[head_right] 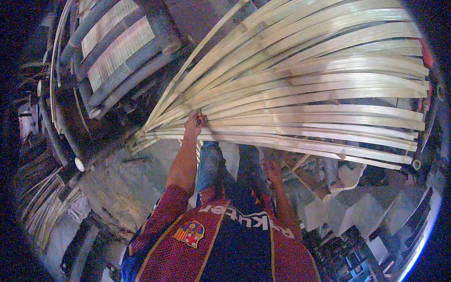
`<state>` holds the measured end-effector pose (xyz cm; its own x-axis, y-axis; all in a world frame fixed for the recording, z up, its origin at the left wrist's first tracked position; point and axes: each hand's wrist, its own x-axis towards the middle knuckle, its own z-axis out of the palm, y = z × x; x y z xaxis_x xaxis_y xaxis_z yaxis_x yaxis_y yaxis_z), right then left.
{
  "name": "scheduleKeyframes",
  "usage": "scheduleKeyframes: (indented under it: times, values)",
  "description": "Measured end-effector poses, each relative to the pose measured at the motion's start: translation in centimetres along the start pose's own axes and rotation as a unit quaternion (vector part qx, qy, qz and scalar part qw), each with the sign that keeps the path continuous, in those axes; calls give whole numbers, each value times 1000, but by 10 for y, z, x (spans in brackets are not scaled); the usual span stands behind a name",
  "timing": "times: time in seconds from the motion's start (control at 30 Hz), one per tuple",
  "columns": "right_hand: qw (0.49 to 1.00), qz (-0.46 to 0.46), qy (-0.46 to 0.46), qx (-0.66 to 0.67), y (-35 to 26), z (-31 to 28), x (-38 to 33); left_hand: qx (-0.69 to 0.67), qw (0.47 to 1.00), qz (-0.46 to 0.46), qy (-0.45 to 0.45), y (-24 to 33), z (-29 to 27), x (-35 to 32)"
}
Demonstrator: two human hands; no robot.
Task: The person gathers and aligns thin bamboo strips in a workshop. They repeatedly fan, straighten, and bundle the strips by hand, then place the assembled bundle onto a wooden rack.
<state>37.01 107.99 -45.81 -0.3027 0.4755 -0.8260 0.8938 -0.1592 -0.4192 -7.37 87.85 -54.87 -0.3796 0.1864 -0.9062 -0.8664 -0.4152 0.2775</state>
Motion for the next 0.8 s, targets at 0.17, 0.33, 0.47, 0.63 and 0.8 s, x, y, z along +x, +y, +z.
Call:
scheduleKeyframes:
  times: [0.17, 0.33, 0.47, 0.63, 0.8]
  values:
    - [998, 22, -20, 48, -59, -6, -20, 56, 995, 68, 49, -11, 22, -15]
    - [999, 21, -21, 42, -67, -18, -22, 114, 985, 123, 34, -8, 33, -12]
    - [990, -136, 6, -47, 26, -38, 1, 119, 991, 32, -47, 6, 28, -22]
    - [990, 12, -46, 136, -30, -32, -9, 86, 985, -69, -132, 20, 18, 18]
    - [995, -19, 37, -89, 29, -37, 22, 90, 977, -133, -137, 9, -1, 0]
